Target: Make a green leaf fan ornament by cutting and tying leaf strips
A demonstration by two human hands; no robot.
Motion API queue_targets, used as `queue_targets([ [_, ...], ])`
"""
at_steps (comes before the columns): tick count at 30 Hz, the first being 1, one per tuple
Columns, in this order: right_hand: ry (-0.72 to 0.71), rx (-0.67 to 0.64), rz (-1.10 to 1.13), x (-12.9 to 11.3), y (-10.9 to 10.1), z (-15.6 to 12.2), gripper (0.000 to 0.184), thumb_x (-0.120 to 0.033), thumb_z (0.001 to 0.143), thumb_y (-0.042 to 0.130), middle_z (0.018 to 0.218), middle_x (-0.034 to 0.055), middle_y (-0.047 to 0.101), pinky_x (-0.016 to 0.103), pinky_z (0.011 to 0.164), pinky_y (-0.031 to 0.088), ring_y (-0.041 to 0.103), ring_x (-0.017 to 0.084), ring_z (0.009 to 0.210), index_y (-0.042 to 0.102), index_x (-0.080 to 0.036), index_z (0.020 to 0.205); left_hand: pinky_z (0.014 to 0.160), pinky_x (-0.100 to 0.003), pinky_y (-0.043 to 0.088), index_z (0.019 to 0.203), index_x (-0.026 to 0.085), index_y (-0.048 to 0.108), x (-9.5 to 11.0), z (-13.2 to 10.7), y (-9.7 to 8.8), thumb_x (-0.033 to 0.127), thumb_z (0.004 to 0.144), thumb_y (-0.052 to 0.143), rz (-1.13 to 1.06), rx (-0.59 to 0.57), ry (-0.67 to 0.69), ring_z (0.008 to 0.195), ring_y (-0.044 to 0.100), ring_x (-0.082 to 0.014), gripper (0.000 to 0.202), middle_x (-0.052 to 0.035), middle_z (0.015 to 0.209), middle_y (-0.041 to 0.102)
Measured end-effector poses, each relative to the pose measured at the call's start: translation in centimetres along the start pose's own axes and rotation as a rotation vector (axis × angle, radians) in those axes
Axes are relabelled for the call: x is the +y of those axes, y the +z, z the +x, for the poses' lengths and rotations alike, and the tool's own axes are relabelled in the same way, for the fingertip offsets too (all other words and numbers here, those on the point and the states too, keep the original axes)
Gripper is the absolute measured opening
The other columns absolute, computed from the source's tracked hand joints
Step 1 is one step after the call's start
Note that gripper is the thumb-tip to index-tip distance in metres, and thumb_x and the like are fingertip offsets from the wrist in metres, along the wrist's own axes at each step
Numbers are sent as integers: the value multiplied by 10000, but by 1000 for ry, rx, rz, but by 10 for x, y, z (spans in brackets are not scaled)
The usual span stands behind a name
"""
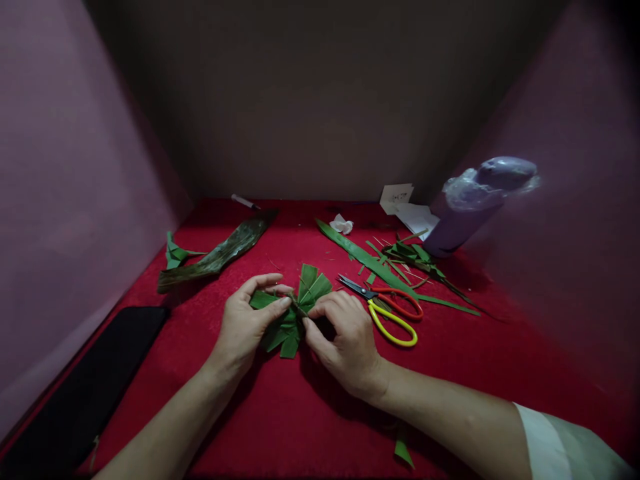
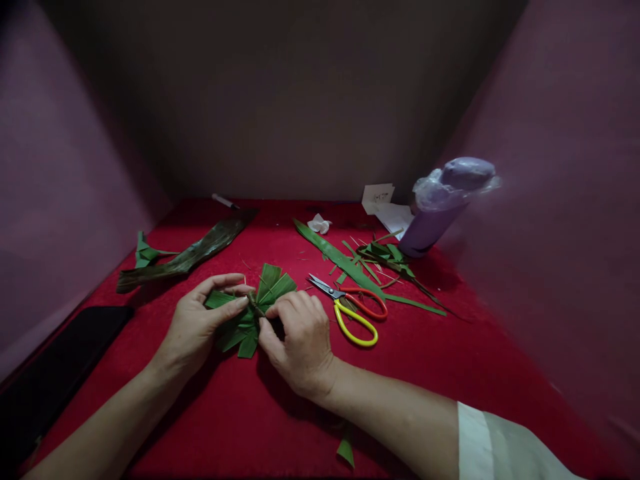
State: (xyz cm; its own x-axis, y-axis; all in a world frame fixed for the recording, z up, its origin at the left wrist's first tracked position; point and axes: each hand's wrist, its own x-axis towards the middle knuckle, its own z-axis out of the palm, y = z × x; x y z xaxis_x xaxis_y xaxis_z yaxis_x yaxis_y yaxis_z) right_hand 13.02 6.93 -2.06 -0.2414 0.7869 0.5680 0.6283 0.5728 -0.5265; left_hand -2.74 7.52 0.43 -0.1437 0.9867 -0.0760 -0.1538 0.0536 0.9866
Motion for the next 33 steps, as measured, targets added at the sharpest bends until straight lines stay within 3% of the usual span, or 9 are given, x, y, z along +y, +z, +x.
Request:
queue_targets([
  [15,19,1,9,-2,-4,2,71,-260,820,543,791,42,596,323,704,389,519,185,766,549,-189,817,630,-229,502,969,161,603,1,1,-1,202,549,783,-3,8,-8,661,631,-126,459,-2,772,685],
  [20,-25,64,48,-8,-14,10,49,-186,833,507,784,31,598,336,733,394,524,180,772,553,-199,822,623,-246,507,970,157,595,2,1,-3,192,547,785,-35,2,-29,643,637,-134,465,-5,764,681],
  [25,-108,71,-1,-3,-23,-1,61,-199,816,548,826,52,598,359,727,396,527,201,803,563,-193,874,624,-270,519,966,144,580,4,3,-9,179,546,786,-112,24,-69,638,639,-141,469,-17,769,679],
  [33,-147,5,-66,0,-12,-4,148,-300,797,584,814,61,591,368,718,390,508,209,795,562,-175,873,636,-246,512,999,148,565,2,2,-9,186,578,775,-58,3,2,671,636,-130,472,-21,810,672],
])
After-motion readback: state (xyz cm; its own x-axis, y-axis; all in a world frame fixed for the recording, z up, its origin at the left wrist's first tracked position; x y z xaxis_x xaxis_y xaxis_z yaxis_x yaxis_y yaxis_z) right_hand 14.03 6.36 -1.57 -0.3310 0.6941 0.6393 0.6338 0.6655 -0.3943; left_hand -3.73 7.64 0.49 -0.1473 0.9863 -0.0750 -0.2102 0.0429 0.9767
